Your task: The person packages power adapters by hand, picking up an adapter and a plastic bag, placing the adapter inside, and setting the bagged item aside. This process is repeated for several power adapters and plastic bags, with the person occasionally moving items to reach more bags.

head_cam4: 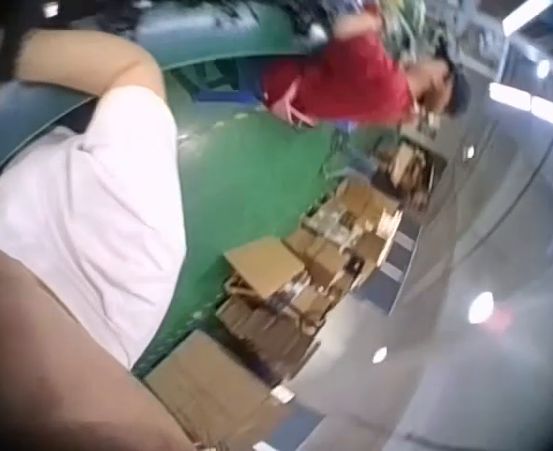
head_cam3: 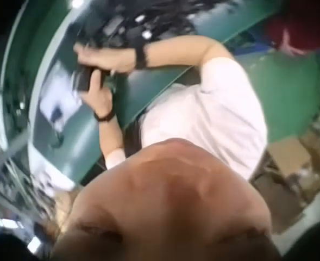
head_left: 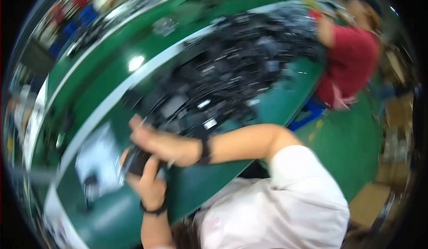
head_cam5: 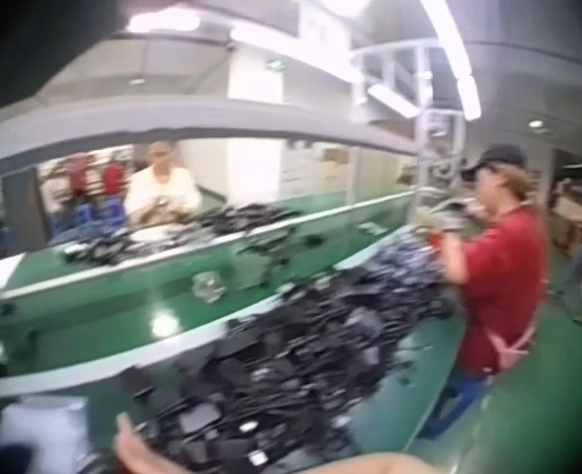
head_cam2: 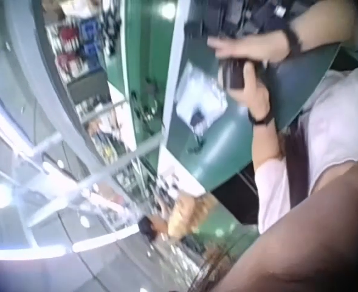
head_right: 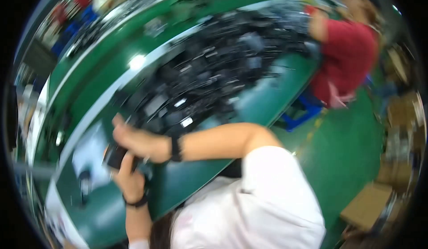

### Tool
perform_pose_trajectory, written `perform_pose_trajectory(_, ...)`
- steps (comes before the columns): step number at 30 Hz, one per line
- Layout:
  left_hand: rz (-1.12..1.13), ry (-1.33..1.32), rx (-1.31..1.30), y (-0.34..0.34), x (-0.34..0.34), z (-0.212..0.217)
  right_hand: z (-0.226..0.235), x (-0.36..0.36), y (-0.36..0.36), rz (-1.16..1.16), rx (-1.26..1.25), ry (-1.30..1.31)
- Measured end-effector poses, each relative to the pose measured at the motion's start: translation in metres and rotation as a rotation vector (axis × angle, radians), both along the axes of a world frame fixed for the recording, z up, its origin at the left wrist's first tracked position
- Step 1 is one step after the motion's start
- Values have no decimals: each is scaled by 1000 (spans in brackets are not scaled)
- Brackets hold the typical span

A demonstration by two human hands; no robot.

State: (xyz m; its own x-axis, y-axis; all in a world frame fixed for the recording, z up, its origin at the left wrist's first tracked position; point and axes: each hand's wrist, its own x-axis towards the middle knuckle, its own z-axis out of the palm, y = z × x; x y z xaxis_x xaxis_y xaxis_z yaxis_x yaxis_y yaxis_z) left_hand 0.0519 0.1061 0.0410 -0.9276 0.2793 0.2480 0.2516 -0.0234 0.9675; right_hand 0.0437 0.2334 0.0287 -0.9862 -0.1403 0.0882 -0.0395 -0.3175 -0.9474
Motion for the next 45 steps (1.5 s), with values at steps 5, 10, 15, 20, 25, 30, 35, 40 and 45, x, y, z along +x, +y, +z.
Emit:
perform_pose_trajectory(5,-49,-211,383,-21,-1,-15,11,-10,-10,53,139,-7)
perform_pose_trajectory(10,-92,-227,351,-14,-5,-21,24,0,2,205,276,-37)
perform_pose_trajectory(15,-83,-427,480,-21,-14,-23,9,-1,-10,114,25,-37)
perform_pose_trajectory(20,-65,-382,685,-40,-45,-6,4,3,-22,-97,-486,-195)
perform_pose_trajectory(25,166,-293,785,-62,-47,15,-13,13,-37,309,-457,-247)
perform_pose_trajectory(30,-153,-431,794,-39,-18,-2,-20,8,-42,286,-764,-156)
perform_pose_trajectory(35,-108,-426,697,-21,-14,1,10,16,-24,28,-645,-370)
perform_pose_trajectory(40,-8,-250,565,-14,1,17,15,14,-22,-63,-552,-507)
perform_pose_trajectory(45,-2,-58,288,-20,3,-4,7,2,-7,27,-553,-415)
